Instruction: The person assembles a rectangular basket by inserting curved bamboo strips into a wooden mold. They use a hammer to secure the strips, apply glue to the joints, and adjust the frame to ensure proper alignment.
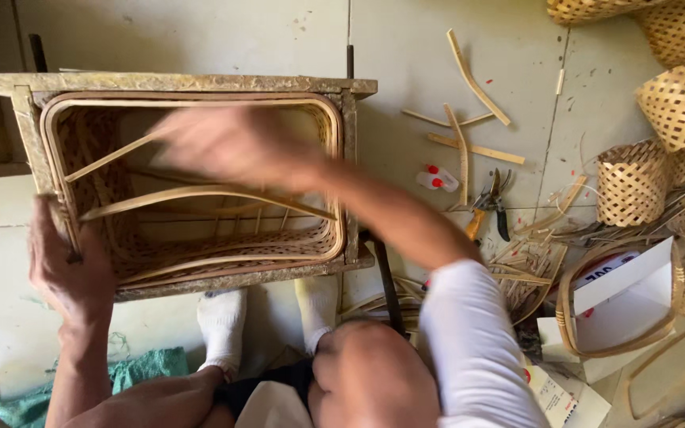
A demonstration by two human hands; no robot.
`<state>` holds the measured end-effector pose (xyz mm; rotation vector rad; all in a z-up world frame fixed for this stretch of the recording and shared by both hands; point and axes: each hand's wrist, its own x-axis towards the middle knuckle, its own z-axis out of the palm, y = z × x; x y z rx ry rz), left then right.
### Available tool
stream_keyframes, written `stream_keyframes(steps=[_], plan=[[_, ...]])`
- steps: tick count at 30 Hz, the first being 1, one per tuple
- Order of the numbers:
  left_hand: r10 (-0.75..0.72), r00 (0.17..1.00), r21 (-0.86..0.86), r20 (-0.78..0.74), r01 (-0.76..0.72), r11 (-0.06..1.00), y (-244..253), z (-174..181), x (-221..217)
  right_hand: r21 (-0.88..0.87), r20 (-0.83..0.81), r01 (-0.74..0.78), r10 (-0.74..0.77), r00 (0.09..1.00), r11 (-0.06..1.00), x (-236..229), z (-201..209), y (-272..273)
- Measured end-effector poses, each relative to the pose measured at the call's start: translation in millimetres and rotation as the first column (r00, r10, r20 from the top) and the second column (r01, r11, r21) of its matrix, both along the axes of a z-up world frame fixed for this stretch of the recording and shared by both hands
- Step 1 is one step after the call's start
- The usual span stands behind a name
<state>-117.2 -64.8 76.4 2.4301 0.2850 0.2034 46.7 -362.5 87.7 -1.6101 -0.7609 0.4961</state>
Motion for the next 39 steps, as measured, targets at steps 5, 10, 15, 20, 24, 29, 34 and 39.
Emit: stream_keyframes(steps=[5,10,15,20,24,29,34,39], plan=[[-0.098,0.979,-0.049,0.179,0.109,0.993,2,-4,-14,-0.636,0.502,0.692,-0.498,0.707,0.341,33,-60,-203],[-0.518,0.849,0.191,0.1,0.495,0.848,-29,10,-11,-0.863,0.473,0.5,-0.233,0.849,0.069,-2,-150,-303],[-0.813,0.446,0.152,-0.374,0.894,0.421,-73,11,-15,-0.88,0.446,0.469,-0.21,0.87,0.072,-9,-169,-318],[-0.871,0.384,0.104,-0.307,0.923,0.371,-73,2,-14,-0.275,0.535,0.776,-0.581,0.614,0.567,-15,-61,-285],[-0.867,0.433,0.078,-0.248,0.901,0.427,-71,2,-19,0.025,0.028,0.88,-0.88,0.474,0.474,-56,27,-201],[-0.858,0.464,0.106,-0.22,0.886,0.452,-79,3,-29,0.133,-0.192,0.872,-0.85,0.49,0.472,-87,2,-86],[-0.854,0.501,0.126,-0.138,0.864,0.487,-86,1,-58,0.031,-0.007,0.834,-0.834,0.552,0.551,-94,-27,-67],[-0.843,0.513,0.093,-0.163,0.859,0.504,-85,4,-73,-0.034,-0.028,0.83,-0.831,0.556,0.557,-101,-30,-58]])
